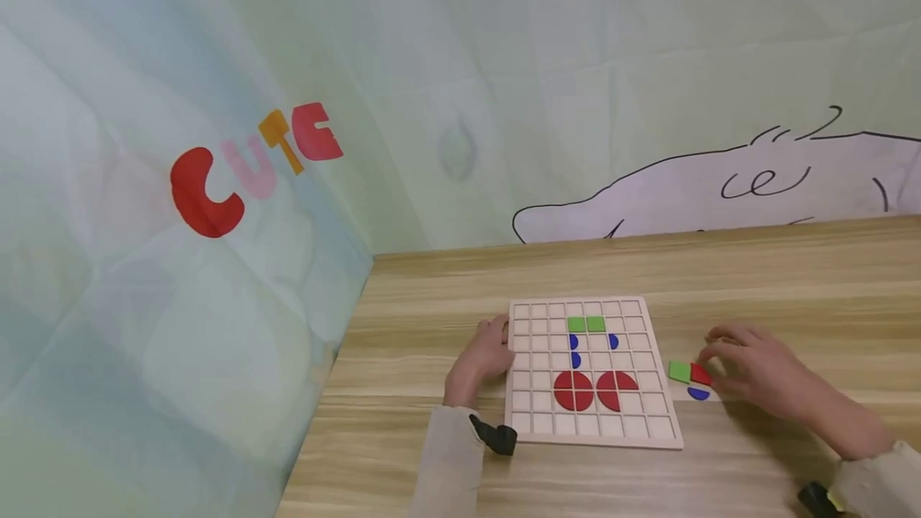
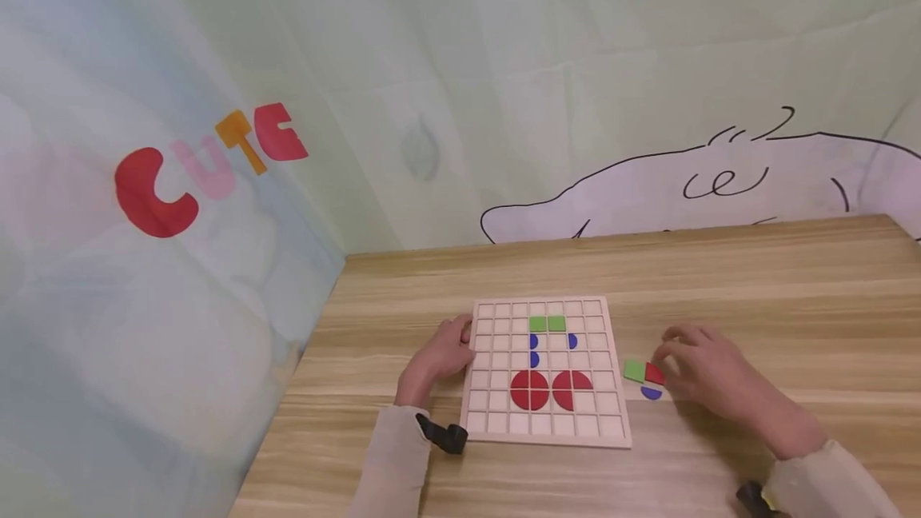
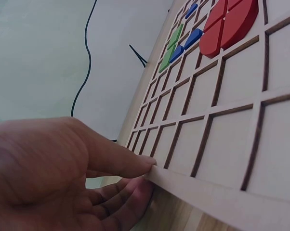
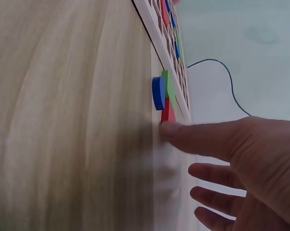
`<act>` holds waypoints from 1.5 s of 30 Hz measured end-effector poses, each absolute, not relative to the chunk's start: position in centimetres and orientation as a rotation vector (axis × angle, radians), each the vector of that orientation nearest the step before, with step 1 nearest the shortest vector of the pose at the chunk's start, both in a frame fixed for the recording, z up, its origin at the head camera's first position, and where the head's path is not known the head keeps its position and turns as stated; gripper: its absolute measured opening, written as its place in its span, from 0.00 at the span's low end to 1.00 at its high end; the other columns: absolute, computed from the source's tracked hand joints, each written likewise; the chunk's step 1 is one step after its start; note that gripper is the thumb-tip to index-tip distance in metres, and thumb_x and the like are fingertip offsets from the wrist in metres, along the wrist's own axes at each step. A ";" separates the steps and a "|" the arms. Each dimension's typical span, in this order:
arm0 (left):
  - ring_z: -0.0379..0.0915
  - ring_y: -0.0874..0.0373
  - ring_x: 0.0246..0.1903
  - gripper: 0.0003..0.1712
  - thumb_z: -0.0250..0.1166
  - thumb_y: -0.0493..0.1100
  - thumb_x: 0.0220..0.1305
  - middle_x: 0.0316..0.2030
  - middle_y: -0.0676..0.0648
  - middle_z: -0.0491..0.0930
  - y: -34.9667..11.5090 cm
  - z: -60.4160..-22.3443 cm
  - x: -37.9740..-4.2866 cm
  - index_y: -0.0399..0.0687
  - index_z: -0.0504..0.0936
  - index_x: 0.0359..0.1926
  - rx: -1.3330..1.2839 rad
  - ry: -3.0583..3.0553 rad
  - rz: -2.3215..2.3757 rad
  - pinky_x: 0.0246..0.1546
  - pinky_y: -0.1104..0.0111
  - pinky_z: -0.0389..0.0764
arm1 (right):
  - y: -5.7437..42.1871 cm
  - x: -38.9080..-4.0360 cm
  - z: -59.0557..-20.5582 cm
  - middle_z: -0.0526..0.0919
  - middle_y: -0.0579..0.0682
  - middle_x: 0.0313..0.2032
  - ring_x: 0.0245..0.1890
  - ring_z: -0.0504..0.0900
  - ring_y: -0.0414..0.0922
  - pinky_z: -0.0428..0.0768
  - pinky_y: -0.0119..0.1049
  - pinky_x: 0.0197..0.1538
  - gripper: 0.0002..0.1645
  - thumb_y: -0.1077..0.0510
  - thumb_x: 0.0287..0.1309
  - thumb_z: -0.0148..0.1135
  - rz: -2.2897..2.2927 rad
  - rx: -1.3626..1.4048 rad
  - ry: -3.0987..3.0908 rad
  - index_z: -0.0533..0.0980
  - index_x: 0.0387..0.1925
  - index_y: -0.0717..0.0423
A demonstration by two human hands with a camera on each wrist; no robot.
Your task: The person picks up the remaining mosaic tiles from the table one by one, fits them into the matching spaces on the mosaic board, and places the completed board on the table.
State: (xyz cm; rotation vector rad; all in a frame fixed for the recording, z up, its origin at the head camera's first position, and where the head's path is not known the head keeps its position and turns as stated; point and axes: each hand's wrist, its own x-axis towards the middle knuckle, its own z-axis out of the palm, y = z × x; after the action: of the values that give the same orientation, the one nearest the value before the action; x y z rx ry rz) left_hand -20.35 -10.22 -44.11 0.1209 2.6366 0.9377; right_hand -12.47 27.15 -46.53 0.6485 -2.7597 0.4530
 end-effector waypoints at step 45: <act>0.65 0.48 0.51 0.36 0.55 0.30 0.58 0.58 0.38 0.64 -10.1 -44.4 -20.4 0.43 0.61 0.70 0.120 2.638 0.944 0.57 0.54 0.67 | 23.2 -10.6 -45.1 0.81 0.54 0.46 0.47 0.76 0.57 0.69 0.57 0.47 0.19 0.53 0.33 0.78 0.630 0.570 -2.680 0.74 0.28 0.41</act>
State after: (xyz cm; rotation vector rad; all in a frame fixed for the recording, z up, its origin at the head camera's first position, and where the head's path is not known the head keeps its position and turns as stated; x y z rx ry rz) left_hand -20.38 -10.13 -44.36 0.1201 2.6377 0.9444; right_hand -10.58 23.17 -45.13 0.5704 -2.6796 0.6301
